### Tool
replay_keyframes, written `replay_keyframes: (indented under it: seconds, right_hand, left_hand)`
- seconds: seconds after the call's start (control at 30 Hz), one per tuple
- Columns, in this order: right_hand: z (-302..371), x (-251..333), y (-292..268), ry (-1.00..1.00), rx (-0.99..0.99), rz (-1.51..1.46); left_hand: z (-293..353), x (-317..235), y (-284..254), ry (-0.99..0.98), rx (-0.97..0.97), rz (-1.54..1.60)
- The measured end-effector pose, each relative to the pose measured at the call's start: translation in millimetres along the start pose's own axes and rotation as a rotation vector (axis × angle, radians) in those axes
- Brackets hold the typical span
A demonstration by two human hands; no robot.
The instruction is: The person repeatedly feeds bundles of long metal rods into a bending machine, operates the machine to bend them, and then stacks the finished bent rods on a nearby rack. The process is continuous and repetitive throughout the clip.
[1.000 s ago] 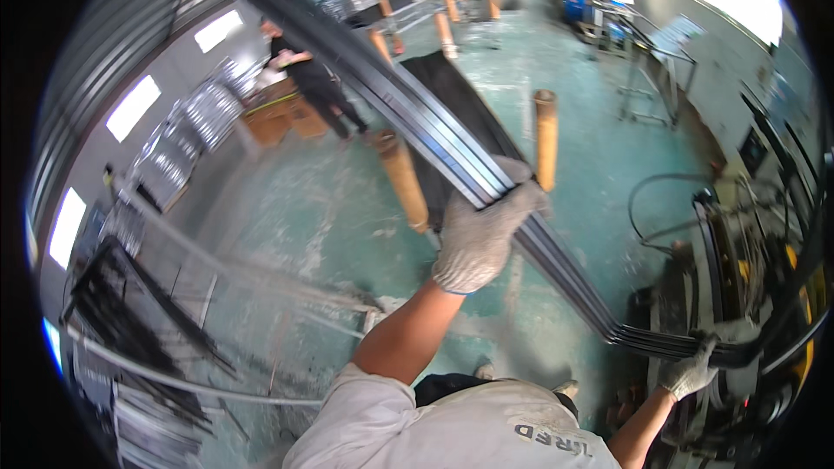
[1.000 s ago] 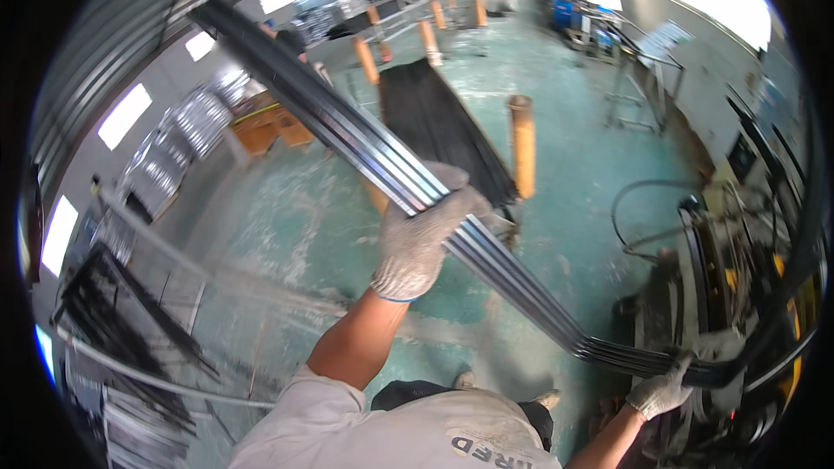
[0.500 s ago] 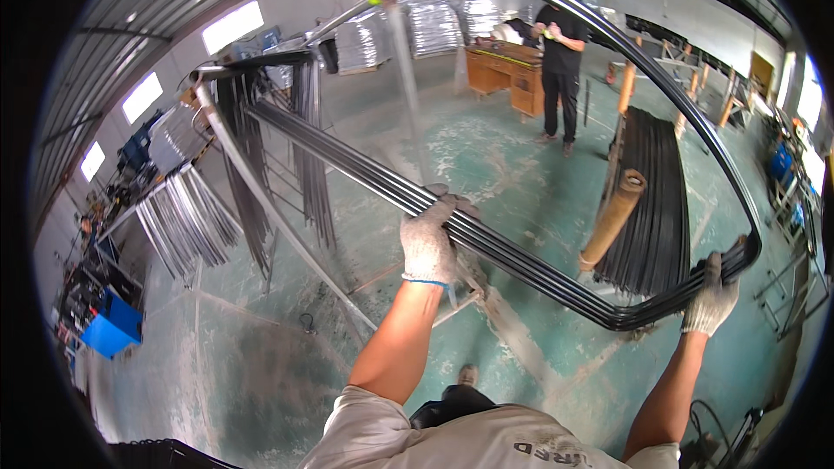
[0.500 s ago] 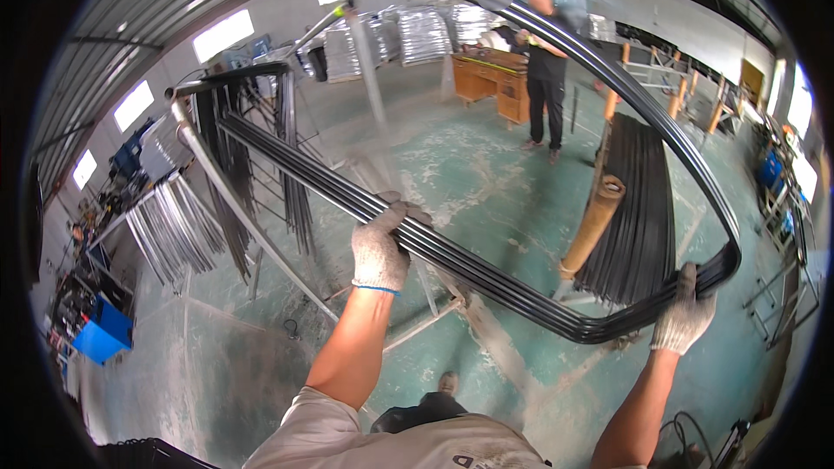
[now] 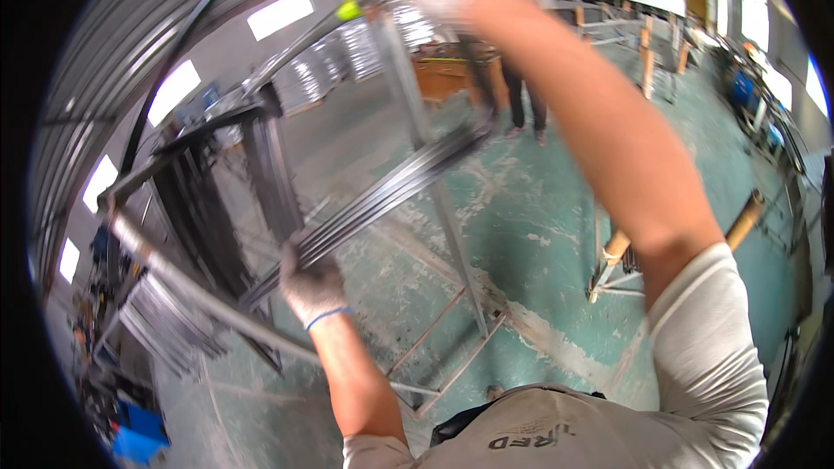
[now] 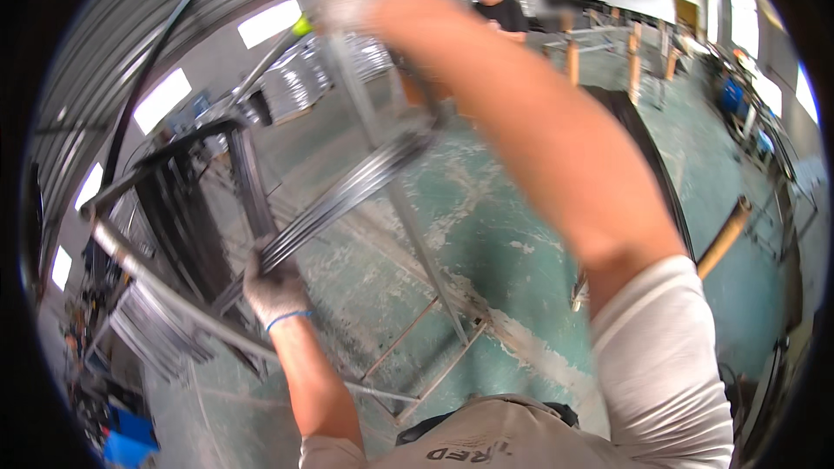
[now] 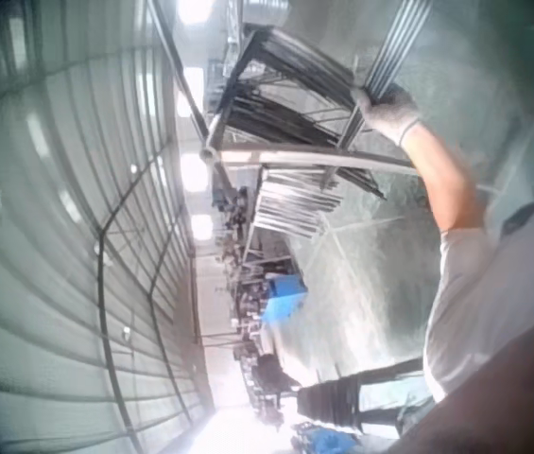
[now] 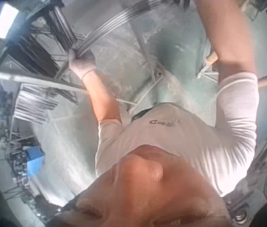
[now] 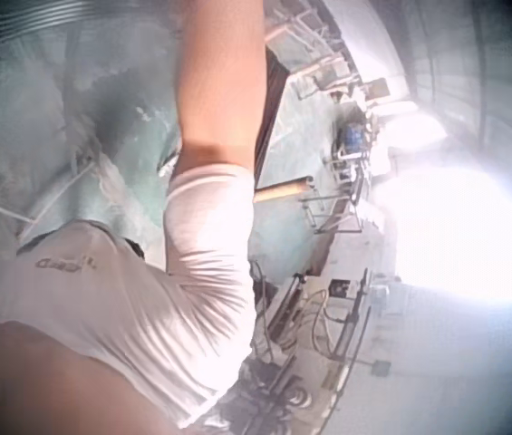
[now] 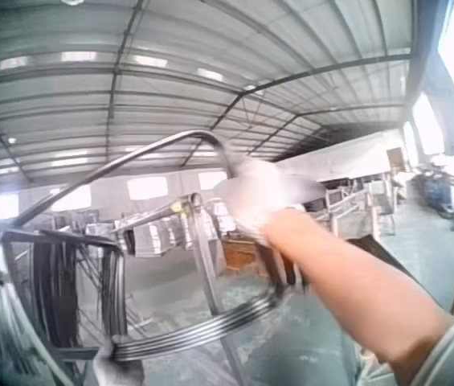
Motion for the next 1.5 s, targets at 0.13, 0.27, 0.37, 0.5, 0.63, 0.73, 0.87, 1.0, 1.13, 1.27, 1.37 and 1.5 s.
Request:
replay_keyframes:
  seconds: [0.13,0.27,0.37,0.5,0.63,0.73,0.87,1.0,1.13,1.27,1.37,1.5]
  right_hand:
    - [-25.7,134.0,77.8,-0.259,0.024,-0.17]
    - [25.4,170.8,192.0,-0.305,-0.016,-0.494]
    - [125.7,155.7,246.7,-0.408,0.243,-0.672]
    - [280.5,66.4,314.3,-0.534,0.323,-0.813]
    - [406.1,-151.8,344.8,0.112,0.429,-0.698]
    - [526.6,-335.6,359.3,0.884,0.41,-0.437]
    - [696.1,-539.1,386.7,1.628,0.562,0.011]
    - [745.4,-642.7,406.9,1.767,0.565,0.085]
    - [757.4,-710.6,441.6,1.781,0.602,0.073]
    - [734.3,-747.7,479.9,1.766,0.786,0.075]
    - [728.8,-756.2,497.9,1.796,0.878,0.107]
    - [737.8,-772.4,511.3,1.724,0.892,0.067]
  left_hand:
    - [-32.9,-23.2,-12.1,0.069,0.115,0.118]
    - [-27.4,16.1,-1.0,-0.125,0.276,0.062]
    - [20.0,49.0,-13.6,0.037,0.002,-0.089]
    - [82.6,121.7,-101.8,-0.457,0.262,-0.453]
    - [146.2,255.1,-81.7,-0.648,0.125,-0.778]
    - [158.8,337.5,-61.5,-0.761,0.157,-0.921]
    - [155.0,472.6,9.1,-0.806,0.323,-1.03]
    - [160.1,605.6,78.5,-0.841,0.494,-1.067]
    - [174.5,729.9,148.0,-0.769,0.658,-1.082]
    - [213.7,823.9,172.2,-0.809,0.786,-1.152]
    - [257.4,864.4,175.0,-0.625,1.042,-1.337]
    - [270.3,884.2,177.2,-0.512,1.112,-1.434]
Point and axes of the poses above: each hand's wrist, its own z-axis away from the middle knuckle, its own y-axis out of the palm, x = y × z, the point moved 7 cm from there along -z, towards the middle knuckle, and after that the axes turned 5 degrees about x, right-handed, at the moved point
